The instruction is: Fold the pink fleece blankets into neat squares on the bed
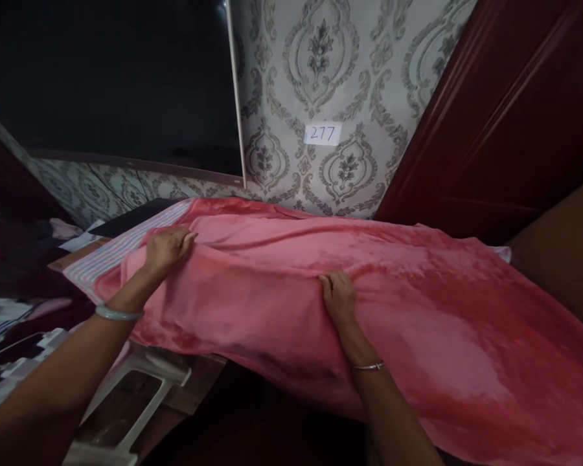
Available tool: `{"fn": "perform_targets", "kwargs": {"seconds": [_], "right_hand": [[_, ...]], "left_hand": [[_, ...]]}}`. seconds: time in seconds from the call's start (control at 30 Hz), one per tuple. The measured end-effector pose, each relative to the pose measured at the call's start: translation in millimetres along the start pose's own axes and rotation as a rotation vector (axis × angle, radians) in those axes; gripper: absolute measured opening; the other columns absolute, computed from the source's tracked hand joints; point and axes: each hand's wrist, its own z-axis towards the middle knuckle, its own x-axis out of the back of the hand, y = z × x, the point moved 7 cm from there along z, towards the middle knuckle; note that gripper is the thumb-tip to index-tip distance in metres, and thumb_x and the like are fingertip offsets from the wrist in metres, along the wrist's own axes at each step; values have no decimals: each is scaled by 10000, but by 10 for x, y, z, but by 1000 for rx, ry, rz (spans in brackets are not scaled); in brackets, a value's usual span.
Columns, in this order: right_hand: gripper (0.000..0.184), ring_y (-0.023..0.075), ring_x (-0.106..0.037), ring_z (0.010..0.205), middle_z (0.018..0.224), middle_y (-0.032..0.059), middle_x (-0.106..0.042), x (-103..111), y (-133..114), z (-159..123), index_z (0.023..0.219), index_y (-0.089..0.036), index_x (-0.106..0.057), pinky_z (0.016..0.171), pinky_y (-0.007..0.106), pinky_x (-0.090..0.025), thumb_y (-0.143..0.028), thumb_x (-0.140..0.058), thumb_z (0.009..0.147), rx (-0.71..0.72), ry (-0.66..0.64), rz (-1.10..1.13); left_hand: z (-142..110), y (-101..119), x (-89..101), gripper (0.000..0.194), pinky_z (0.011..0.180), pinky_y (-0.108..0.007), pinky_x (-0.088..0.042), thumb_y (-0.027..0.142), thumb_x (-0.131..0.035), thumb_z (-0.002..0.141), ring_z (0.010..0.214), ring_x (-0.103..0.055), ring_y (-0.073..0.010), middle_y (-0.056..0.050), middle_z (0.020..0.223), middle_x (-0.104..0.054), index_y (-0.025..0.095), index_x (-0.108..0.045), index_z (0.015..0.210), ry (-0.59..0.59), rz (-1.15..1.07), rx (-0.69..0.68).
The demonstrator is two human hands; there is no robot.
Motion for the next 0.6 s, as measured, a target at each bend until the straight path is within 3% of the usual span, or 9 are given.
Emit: {"fn": "perform_targets", "kwargs": {"seconds": [0.13,0.23,0.43,0.6], "right_hand": [[361,215,-568,759,762,52,-639,26,56,3,770,-237,-564,718,333,-433,-442,-412,1025,-41,26,5],[370,218,-566,763,769,58,-642,28,60,-1,766,-239,-563,721,336,-435,-447,-399,1024,-60,34,4],[385,220,-563,770,769,63,-637,-89,-88,-25,787,-239,-599,739,339,-440,-449,-390,1032,45,-60,11],[403,223,-585,784,804,77,-659,-167,-95,-41,798,-233,-606,745,338,-449,-451,-376,1047,71,-122,-1]], "left_hand": [[119,240,356,513,719,-321,-397,488,-258,1022,801,-638,-236,-104,804,-659,201,-630,816,74,4,-79],[140,175,343,499,706,-316,-394,474,-268,1021,801,-638,-234,-96,782,-651,200,-633,821,92,5,-42],[46,-299,-209,481,644,-316,-410,442,-302,995,742,-656,-240,-100,738,-687,197,-658,784,-57,-8,95],[-33,-372,-632,485,717,-360,-484,457,-324,984,854,-706,-295,-151,920,-757,177,-707,886,-210,-45,157]]}}
